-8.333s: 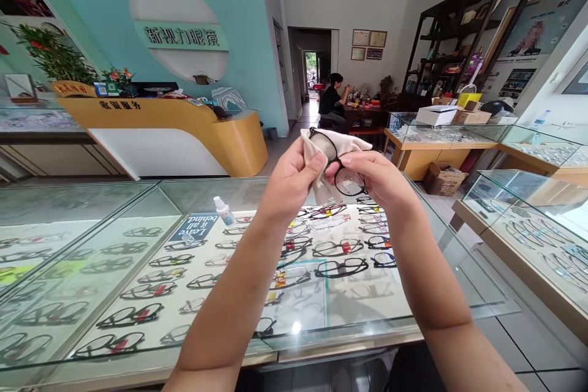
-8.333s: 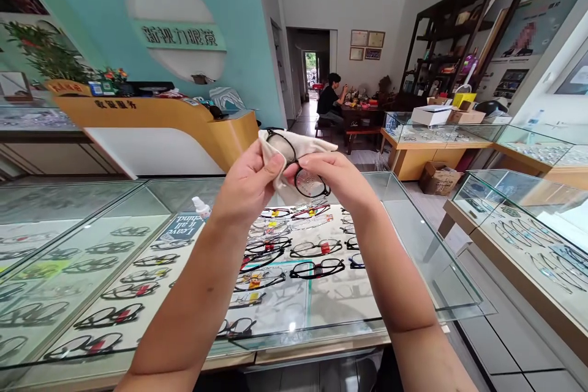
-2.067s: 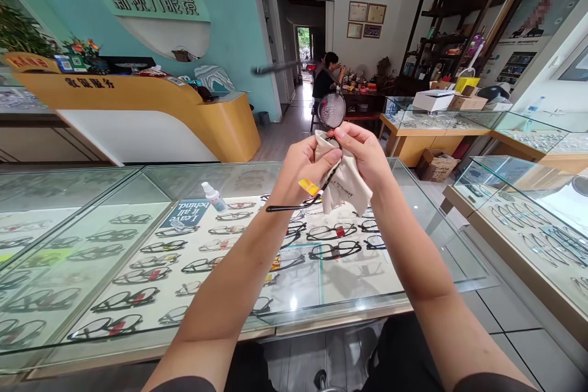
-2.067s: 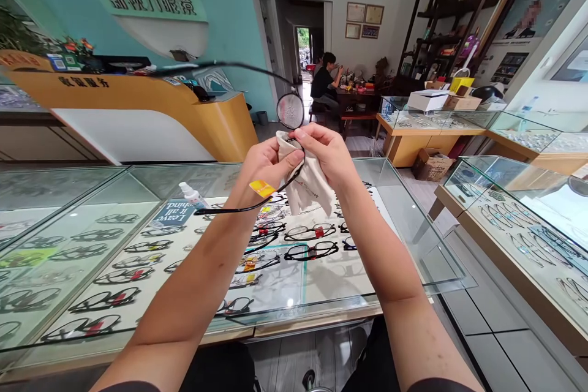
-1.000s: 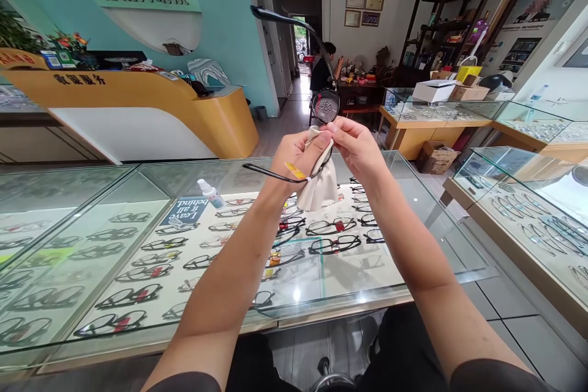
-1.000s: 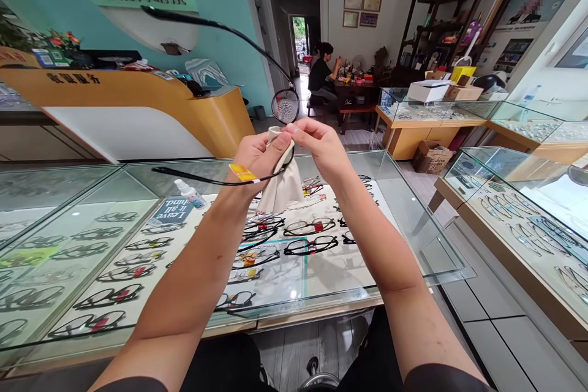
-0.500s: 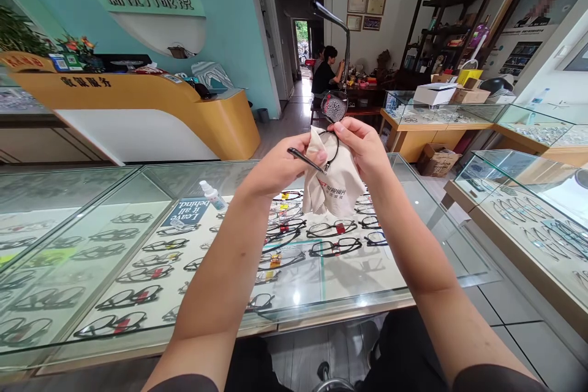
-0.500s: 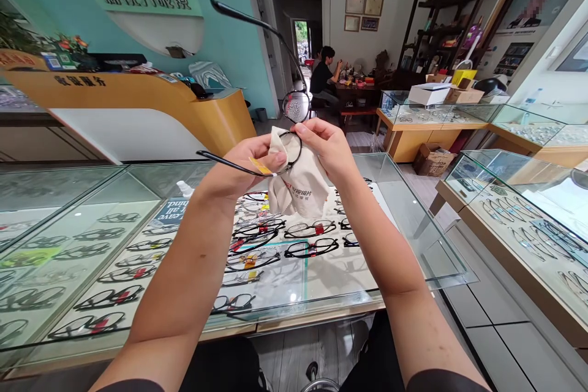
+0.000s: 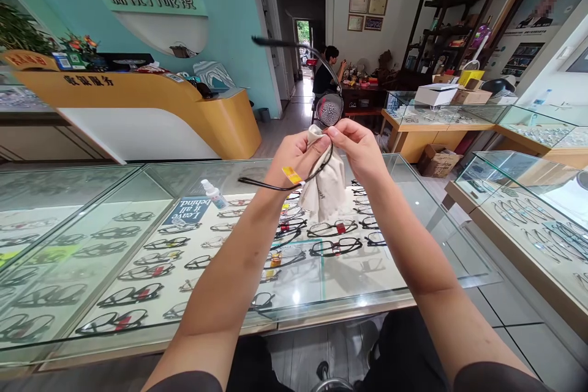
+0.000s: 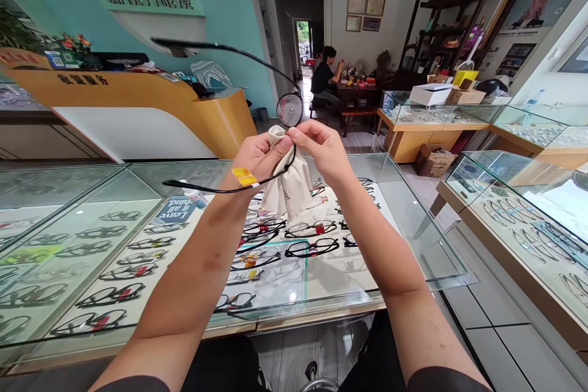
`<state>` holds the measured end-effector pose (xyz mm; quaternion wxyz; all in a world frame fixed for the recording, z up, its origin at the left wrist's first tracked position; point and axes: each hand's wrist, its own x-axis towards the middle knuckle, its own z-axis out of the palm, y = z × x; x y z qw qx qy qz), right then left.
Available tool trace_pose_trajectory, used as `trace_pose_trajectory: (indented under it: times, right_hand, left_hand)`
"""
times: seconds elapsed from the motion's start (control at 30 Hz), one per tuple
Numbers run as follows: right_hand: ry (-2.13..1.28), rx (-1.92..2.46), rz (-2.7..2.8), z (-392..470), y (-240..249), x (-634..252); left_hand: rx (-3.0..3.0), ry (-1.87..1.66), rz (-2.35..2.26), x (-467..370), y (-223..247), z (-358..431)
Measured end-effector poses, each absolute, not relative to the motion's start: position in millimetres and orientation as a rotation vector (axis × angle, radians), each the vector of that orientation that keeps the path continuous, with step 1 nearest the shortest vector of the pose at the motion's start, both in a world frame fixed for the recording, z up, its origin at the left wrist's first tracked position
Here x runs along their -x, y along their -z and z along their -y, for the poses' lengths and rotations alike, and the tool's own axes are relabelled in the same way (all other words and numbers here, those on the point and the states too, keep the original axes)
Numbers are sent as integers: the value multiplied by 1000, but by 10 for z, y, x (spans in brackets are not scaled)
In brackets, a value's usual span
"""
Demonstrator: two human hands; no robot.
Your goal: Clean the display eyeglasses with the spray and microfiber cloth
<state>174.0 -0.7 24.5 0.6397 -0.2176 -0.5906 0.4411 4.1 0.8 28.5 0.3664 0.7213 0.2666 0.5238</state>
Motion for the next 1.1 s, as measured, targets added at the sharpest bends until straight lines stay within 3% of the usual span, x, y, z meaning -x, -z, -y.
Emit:
trace_pose_trajectory:
  times: [0.17, 0.5, 0.73, 0.93, 1.1]
  right_hand:
    - [-1035, 532, 1300, 8, -252, -1777]
    - [-1006, 516, 1320, 69, -284, -1714]
    - [-1073, 522, 1254, 52, -263, -1716]
    - [-1168, 472, 1231, 35, -236, -1659]
    - [-1150, 512, 1173, -4, -220, -1666]
  left_hand:
    - [-1684, -1249, -587, -70, -297, 9]
    - [-1770, -1483, -730, -104, -282, 69]
    - [-1698, -1361, -609, -107, -210, -19]
    - [-1797, -1522, -762, -144, -218, 90]
    - [-1743, -1380, -684, -107, -214, 7]
